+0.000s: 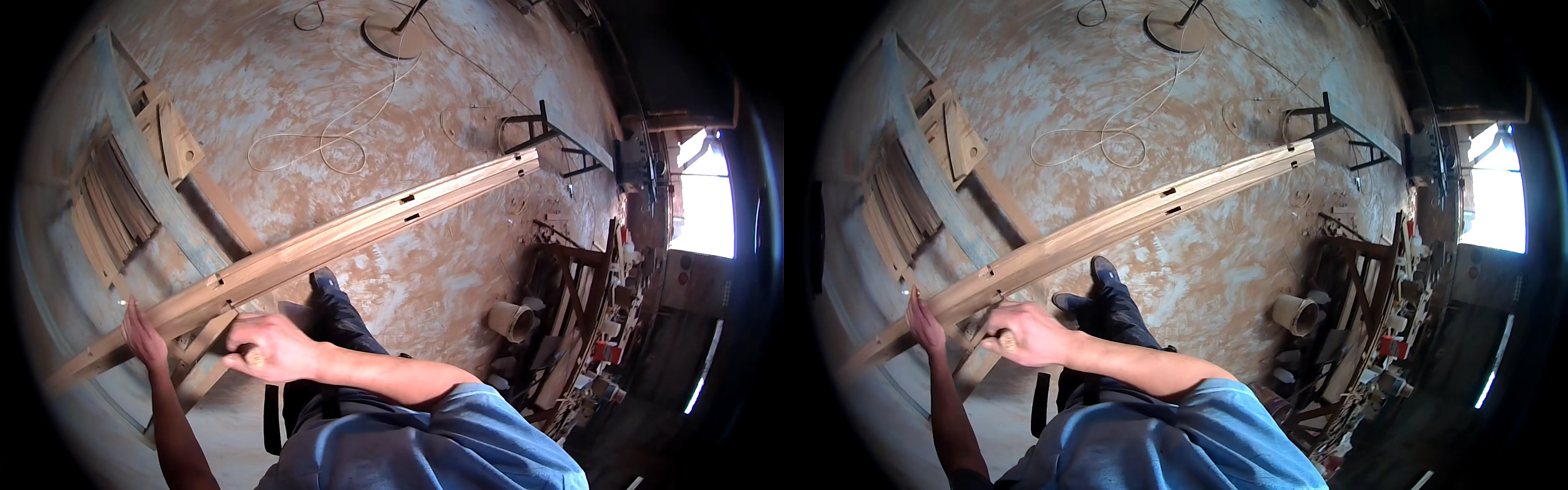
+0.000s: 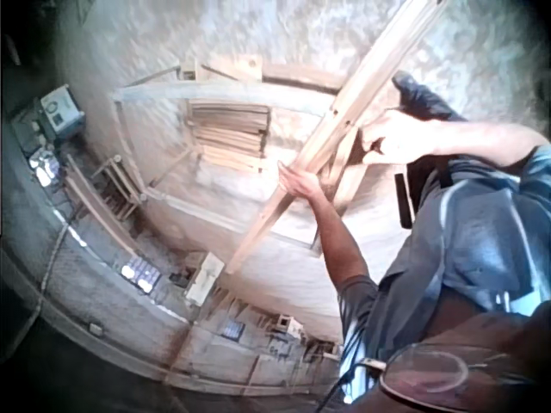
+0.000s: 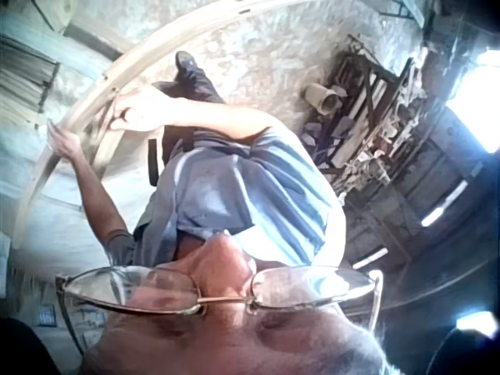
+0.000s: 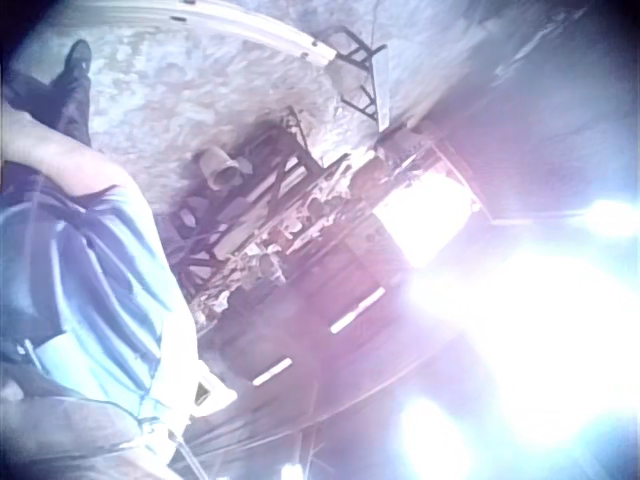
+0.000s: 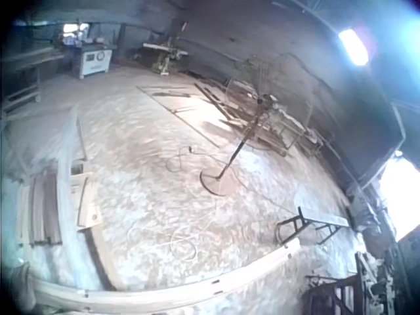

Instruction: The person assembles a wooden frame by aligning long planks on a workbench and inserting wooden dowels into pre-drilled holes. They use a chisel to tap the dowels into place and later apply a white substance from a container to the joints.

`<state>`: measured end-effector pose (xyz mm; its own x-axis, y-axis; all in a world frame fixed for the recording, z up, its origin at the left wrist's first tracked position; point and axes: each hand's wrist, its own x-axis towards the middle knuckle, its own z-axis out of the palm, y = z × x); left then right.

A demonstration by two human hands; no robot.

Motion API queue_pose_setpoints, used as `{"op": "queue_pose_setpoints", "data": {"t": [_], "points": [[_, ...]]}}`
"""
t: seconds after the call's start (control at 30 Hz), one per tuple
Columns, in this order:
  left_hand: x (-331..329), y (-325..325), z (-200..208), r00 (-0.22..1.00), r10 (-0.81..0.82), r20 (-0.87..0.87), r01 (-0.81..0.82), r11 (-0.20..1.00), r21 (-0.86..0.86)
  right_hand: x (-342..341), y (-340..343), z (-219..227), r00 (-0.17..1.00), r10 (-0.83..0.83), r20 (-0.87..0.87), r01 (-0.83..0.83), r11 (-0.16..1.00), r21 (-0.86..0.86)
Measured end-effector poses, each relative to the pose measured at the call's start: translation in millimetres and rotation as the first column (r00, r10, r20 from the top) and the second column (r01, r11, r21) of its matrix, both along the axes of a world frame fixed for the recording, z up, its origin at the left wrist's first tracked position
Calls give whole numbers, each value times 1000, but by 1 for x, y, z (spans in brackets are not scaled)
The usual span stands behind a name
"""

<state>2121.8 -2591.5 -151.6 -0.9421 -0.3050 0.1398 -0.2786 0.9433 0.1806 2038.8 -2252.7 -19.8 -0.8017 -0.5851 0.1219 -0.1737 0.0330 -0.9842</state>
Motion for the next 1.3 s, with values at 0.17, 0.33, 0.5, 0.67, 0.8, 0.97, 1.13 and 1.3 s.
{"op": "queue_pose_setpoints", "data": {"t": [0.17,0.33,0.5,0.67,0.8,0.97,1.13,1.3], "points": [[1,-3,3,1000,0,20,-1,999,52,-3,91,-7,811,-366,457,216,913,346],[0,-14,1,997,-23,69,16,995,94,-15,188,-60,345,-622,703,591,726,352],[-8,-15,6,989,35,142,-63,978,201,-41,201,-90,153,-510,847,815,550,184],[-11,-27,4,982,42,186,-82,973,216,-52,196,-113,152,-396,906,847,524,87],[-15,-25,8,967,71,245,-132,962,240,-43,205,-128,217,-219,951,861,502,-81],[-19,-27,12,936,89,341,-182,951,250,-37,210,-133,271,-55,961,846,489,-211],[-20,-29,15,915,133,381,-252,925,284,-35,214,-134,278,-23,960,830,509,-228],[-28,-25,17,905,142,402,-243,947,212,-36,211,-135,265,-35,963,854,473,-218]]}}
